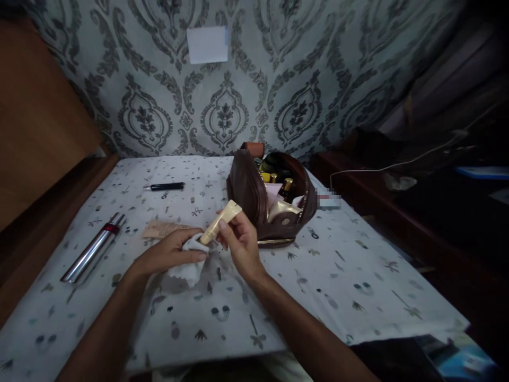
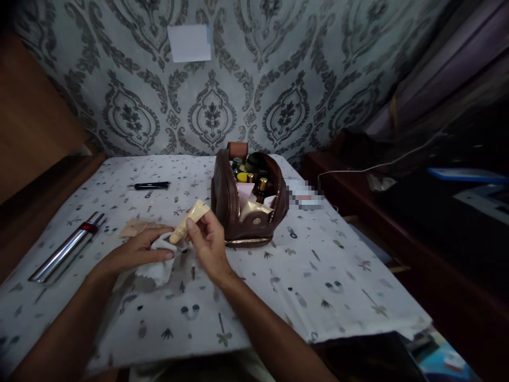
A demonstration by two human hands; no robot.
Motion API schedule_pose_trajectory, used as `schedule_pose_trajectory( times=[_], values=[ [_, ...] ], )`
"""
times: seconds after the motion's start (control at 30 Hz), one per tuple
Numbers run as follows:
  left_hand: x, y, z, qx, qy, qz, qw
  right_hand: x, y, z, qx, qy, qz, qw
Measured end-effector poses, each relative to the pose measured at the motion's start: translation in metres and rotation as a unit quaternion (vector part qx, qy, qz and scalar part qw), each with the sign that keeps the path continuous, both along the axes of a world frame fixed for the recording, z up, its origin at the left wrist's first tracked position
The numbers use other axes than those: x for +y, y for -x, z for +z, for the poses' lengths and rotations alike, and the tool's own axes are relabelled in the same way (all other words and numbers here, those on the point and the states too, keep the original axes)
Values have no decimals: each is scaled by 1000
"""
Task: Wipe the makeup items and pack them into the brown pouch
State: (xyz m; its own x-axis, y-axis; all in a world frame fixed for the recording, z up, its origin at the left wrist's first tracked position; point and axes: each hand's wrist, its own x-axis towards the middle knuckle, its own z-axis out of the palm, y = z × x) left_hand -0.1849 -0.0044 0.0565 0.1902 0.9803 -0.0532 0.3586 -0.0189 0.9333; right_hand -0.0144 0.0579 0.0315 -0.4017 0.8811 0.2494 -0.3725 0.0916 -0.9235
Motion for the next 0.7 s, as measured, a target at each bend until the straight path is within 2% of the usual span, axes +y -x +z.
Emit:
schedule_pose_trajectory(
  times=[0.17, 0.33, 0.43, 0.57, 0.63, 0.7],
  values=[
    [-3, 0, 0, -20, 10, 0, 1000, 1, -2, 6, -1, -4, -14, 1000],
    [-8, -1, -10, -52, 39, 64, 996, 3, -10, 14, 20, 7, -44, 999],
    [-8, -6, -14, -90, 69, 86, 990, 2, -20, 21, 19, 13, -41, 999],
    [-4, -12, -18, -106, 62, 88, 989, 4, -46, 34, 12, -8, -53, 998],
    [-5, -12, -23, -87, 66, 104, 989, 9, -67, 45, 17, -28, -91, 995],
    [-8, -11, -30, -56, 72, 155, 984, 19, -90, 59, 15, -64, -152, 986]
  ],
)
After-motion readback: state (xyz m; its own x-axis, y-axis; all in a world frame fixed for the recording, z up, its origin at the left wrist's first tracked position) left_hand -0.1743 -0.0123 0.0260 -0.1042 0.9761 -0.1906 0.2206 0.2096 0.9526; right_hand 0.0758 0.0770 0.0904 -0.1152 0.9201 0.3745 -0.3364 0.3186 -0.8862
